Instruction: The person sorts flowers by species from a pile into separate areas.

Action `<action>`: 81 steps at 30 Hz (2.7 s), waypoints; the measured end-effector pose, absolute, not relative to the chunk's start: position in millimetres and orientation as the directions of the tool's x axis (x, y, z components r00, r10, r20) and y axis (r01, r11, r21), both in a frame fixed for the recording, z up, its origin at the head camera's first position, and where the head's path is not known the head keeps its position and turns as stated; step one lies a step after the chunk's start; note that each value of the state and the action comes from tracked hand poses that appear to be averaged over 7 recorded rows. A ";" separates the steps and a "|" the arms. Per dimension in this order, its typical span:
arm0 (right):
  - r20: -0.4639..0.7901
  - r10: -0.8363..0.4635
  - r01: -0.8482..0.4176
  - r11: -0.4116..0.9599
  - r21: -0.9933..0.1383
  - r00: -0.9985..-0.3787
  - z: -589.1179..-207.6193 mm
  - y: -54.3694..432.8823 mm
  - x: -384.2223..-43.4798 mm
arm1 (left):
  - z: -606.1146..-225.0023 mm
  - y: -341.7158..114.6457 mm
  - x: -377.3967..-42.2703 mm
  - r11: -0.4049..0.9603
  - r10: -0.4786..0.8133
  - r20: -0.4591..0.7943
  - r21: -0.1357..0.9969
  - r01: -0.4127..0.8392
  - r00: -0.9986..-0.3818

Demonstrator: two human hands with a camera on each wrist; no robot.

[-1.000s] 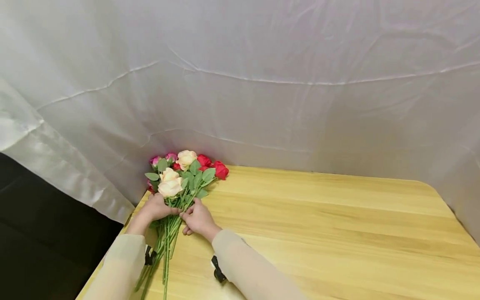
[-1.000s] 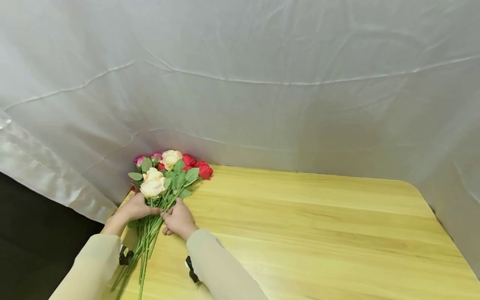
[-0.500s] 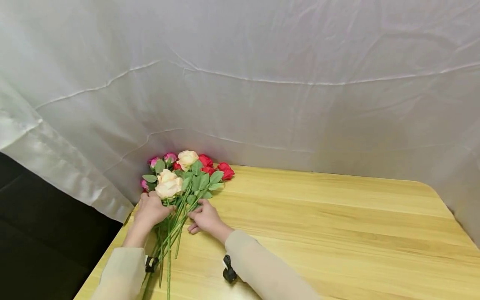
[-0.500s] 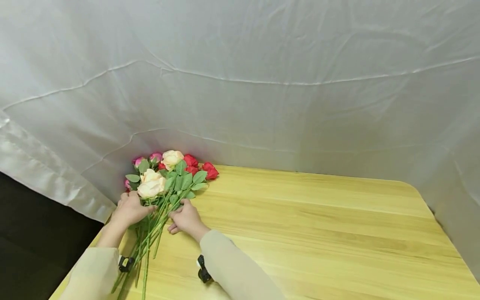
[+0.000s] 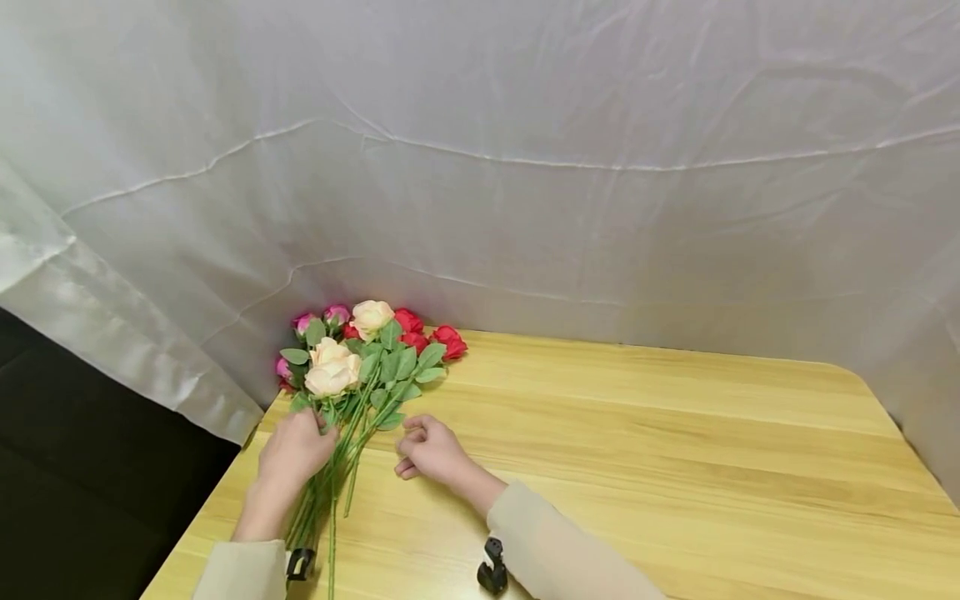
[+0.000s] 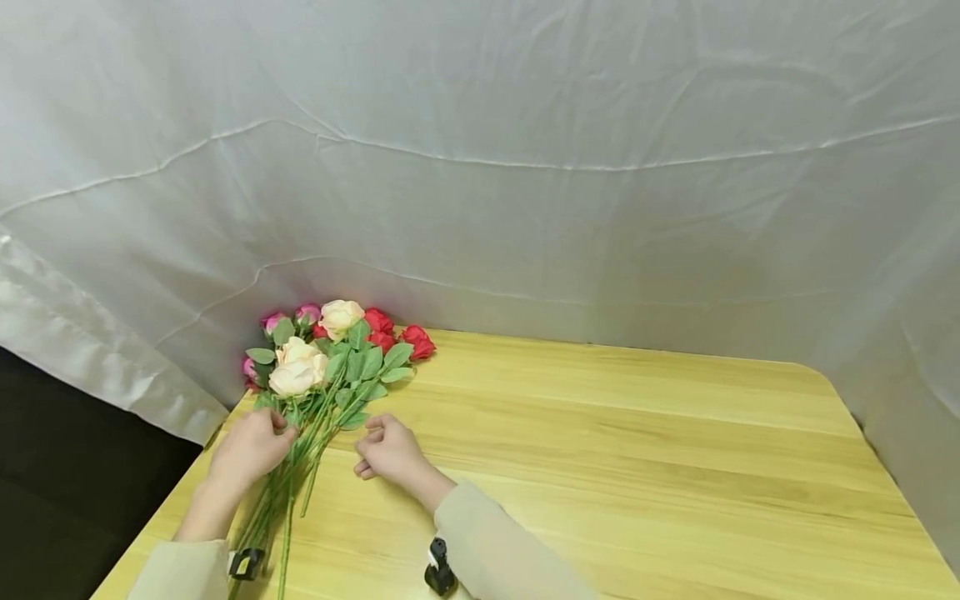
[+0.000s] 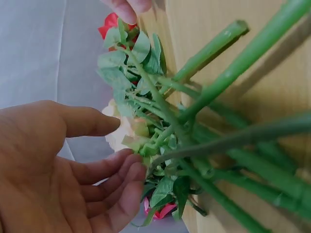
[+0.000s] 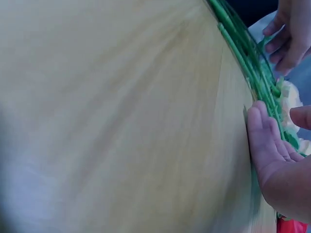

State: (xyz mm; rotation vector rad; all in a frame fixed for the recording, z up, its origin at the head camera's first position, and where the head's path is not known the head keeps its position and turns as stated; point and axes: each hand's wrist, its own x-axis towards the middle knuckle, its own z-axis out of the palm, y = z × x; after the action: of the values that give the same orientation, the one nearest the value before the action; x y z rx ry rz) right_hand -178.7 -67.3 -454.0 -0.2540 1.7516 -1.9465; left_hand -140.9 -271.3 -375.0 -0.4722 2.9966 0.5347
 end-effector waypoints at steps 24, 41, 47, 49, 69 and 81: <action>-0.205 -0.594 0.313 -0.083 -0.946 -0.778 -459.6 -103.9 -110.5 | -396.1 -276.3 -153.0 0.931 -0.262 -0.107 0.233 -0.280 -0.959; -0.177 -0.548 0.265 -0.084 -0.961 -0.817 -461.2 -128.2 -105.9 | -382.5 -278.7 -161.3 0.814 -0.352 0.052 0.509 -0.279 -0.934; -0.133 -0.509 0.237 -0.146 -0.960 -0.850 -460.8 -126.7 -111.0 | -371.5 -275.1 -165.6 0.784 -0.358 0.046 0.557 -0.273 -0.933; -0.127 -0.504 0.227 -0.143 -0.963 -0.854 -459.9 -123.9 -112.9 | -369.2 -274.5 -165.9 0.772 -0.355 0.033 0.574 -0.273 -0.934; -0.080 -0.482 0.190 -0.183 -0.965 -0.873 -450.0 -85.6 -125.9 | -359.8 -260.5 -160.5 0.403 -0.244 0.009 0.910 -0.093 -0.970; -0.131 -0.454 0.273 -0.263 -0.925 -0.881 -445.4 -57.6 -95.9 | -339.6 -236.4 -142.8 0.414 -0.281 0.117 0.910 -0.010 -0.952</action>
State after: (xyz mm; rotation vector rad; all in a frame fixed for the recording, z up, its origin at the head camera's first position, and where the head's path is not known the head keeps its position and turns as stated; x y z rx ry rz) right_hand -95.9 -57.6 -445.4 -0.2217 1.5456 -2.1756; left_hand -142.8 -236.4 -339.6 -0.2998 2.8455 1.8295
